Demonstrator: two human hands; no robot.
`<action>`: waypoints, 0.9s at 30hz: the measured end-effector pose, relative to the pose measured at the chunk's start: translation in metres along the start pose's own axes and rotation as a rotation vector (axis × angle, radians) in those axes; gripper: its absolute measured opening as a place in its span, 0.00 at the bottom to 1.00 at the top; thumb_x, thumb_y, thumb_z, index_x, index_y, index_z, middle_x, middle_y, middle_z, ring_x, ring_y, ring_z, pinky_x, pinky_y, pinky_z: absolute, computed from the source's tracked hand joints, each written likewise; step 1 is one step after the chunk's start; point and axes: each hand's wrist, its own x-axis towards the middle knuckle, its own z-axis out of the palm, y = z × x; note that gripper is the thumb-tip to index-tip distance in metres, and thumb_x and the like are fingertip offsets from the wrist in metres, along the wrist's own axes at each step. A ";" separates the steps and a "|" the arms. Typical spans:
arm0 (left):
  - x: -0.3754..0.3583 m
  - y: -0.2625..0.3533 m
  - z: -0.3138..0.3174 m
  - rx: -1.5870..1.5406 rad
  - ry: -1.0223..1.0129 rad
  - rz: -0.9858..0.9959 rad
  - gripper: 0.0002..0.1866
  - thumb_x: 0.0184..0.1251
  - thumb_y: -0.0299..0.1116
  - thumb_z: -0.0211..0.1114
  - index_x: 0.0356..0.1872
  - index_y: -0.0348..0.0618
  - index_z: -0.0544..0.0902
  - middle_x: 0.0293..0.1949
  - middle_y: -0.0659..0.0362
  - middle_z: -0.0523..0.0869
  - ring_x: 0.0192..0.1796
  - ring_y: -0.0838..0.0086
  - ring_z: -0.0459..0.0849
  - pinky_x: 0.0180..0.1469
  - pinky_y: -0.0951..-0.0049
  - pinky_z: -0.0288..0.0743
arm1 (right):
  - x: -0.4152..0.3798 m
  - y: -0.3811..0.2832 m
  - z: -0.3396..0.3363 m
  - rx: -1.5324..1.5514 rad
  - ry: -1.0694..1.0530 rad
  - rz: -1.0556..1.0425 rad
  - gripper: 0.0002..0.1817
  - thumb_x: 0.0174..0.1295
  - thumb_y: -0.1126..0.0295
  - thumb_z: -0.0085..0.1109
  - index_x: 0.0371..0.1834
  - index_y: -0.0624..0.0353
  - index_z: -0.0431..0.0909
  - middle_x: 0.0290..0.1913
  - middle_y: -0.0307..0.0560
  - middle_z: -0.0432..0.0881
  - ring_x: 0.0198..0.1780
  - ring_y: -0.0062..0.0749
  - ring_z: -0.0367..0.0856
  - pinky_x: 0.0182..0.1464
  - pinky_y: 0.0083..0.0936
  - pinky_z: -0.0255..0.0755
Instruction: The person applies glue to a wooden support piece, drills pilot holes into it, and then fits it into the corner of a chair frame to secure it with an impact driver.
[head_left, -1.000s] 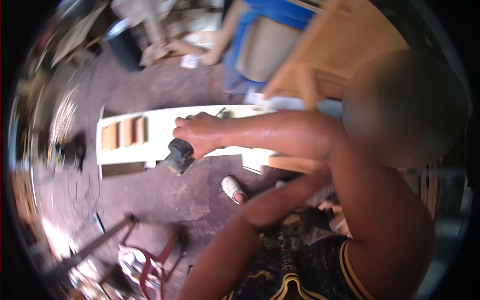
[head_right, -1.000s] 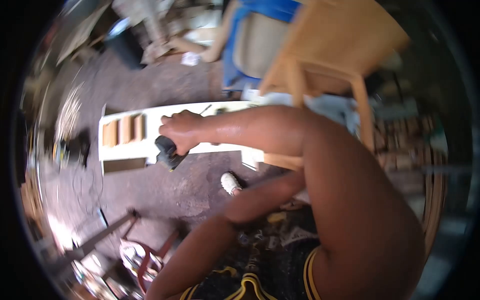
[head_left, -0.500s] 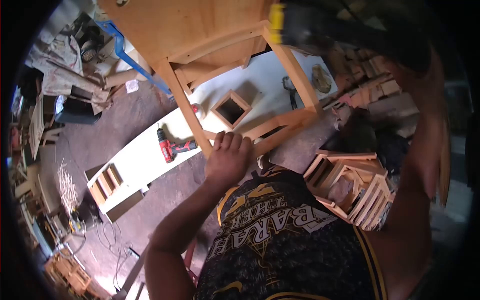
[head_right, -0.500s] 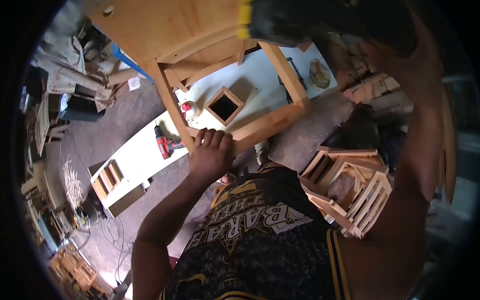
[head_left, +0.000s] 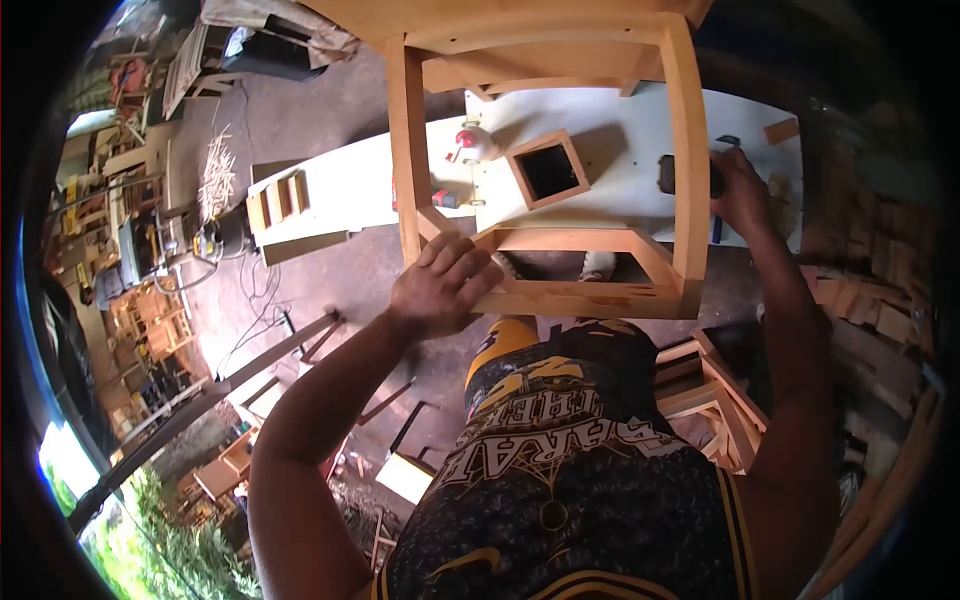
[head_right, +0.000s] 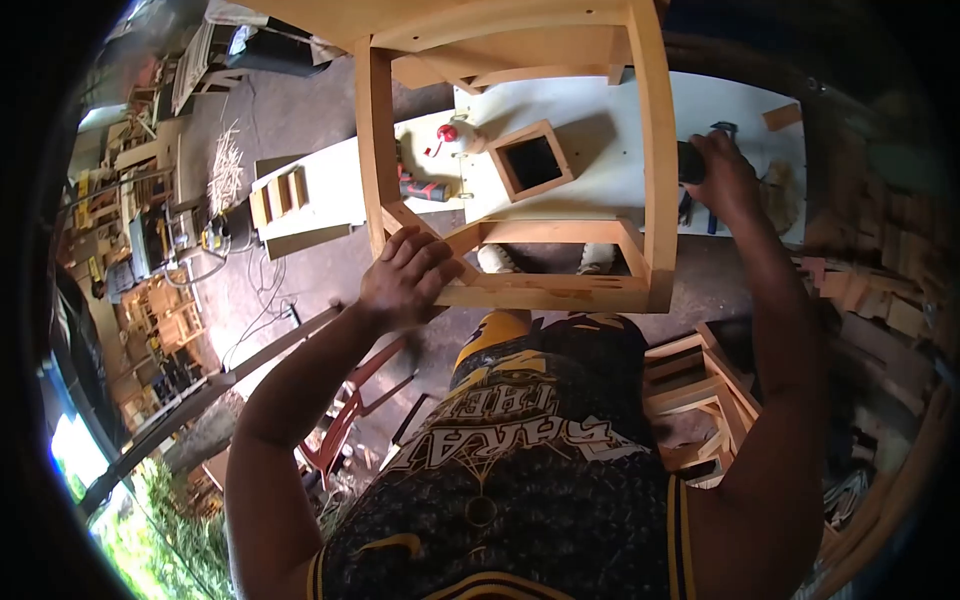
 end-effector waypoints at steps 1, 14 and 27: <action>0.000 -0.001 0.002 0.000 -0.017 -0.012 0.28 0.40 0.37 0.74 0.49 0.49 0.81 0.50 0.58 0.79 0.60 0.62 0.74 0.69 0.53 0.62 | 0.009 0.000 0.014 -0.016 -0.056 -0.018 0.28 0.47 0.66 0.73 0.52 0.59 0.75 0.50 0.52 0.75 0.54 0.53 0.76 0.53 0.44 0.74; 0.003 -0.001 0.008 0.022 0.038 -0.050 0.27 0.37 0.33 0.73 0.46 0.50 0.78 0.49 0.60 0.81 0.56 0.62 0.78 0.67 0.54 0.64 | 0.061 0.035 0.079 0.528 -0.240 -0.073 0.21 0.65 0.69 0.60 0.61 0.60 0.76 0.54 0.46 0.80 0.54 0.28 0.78 0.57 0.26 0.71; -0.004 -0.002 0.011 -0.020 0.046 -0.064 0.31 0.37 0.36 0.77 0.49 0.49 0.79 0.50 0.59 0.79 0.58 0.61 0.76 0.69 0.51 0.62 | 0.057 0.044 0.028 0.135 0.269 -0.188 0.19 0.60 0.65 0.64 0.52 0.62 0.79 0.54 0.55 0.80 0.57 0.47 0.78 0.60 0.37 0.70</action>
